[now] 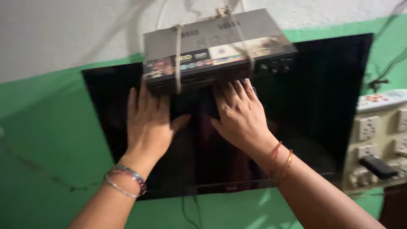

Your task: The person cleans a television screen using a cloth, wiping across the entire surface and along the bottom edge near the power indicator and power strip.

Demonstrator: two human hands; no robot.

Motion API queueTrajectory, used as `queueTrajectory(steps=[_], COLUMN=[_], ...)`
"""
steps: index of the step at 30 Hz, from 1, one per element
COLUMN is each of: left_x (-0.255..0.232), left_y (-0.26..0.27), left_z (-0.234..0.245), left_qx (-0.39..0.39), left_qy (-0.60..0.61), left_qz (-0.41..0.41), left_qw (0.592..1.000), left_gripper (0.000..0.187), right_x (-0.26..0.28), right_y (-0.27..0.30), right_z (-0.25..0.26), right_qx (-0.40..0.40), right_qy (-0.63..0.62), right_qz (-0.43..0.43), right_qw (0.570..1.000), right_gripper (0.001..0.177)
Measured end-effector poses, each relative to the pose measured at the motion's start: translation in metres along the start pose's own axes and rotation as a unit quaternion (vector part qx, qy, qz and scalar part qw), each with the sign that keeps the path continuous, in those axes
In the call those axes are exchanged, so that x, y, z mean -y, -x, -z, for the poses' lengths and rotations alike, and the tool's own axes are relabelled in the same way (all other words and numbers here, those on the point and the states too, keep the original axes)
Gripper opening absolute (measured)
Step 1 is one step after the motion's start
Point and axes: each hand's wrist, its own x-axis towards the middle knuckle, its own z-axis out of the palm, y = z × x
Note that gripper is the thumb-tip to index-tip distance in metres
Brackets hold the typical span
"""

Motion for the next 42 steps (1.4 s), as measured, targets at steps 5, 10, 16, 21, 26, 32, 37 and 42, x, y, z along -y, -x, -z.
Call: queueTrajectory(steps=[5,10,16,21,26,32,37,42], left_x=[-0.004,-0.001,0.003,0.000,-0.025,-0.066,-0.080,-0.086], left_y=[0.003,0.008,0.013,0.013,0.015,0.044,0.094,0.130], left_z=[-0.016,-0.026,-0.029,-0.027,-0.023,-0.027,-0.030,-0.041], left_qx=[0.016,0.026,0.007,-0.016,0.023,0.027,-0.003,-0.027], left_qy=[-0.042,-0.086,-0.122,-0.139,-0.085,0.009,0.044,0.104], left_qz=[0.018,0.026,0.008,-0.004,0.014,-0.057,0.049,0.236], left_qw=[0.999,0.996,0.993,0.990,0.996,0.998,0.998,0.966], left_gripper=[0.084,0.074,0.070,0.074,0.071,0.073,0.069,0.062], right_x=[-0.030,-0.059,-0.092,-0.121,-0.151,-0.163,-0.155,-0.128], right_y=[0.011,0.019,0.035,0.051,0.068,0.084,0.083,0.072], right_z=[0.009,0.018,0.031,0.045,0.051,0.048,0.040,0.032], right_qx=[0.022,0.020,-0.023,-0.032,-0.057,-0.077,-0.081,-0.098], right_qy=[0.011,0.025,0.037,0.042,0.065,0.074,0.042,0.034], right_qz=[-0.004,-0.012,-0.008,-0.032,-0.083,-0.140,-0.157,-0.157], right_qw=[1.000,0.999,0.999,0.998,0.993,0.984,0.983,0.982], right_gripper=[0.074,0.075,0.073,0.083,0.075,0.065,0.067,0.069])
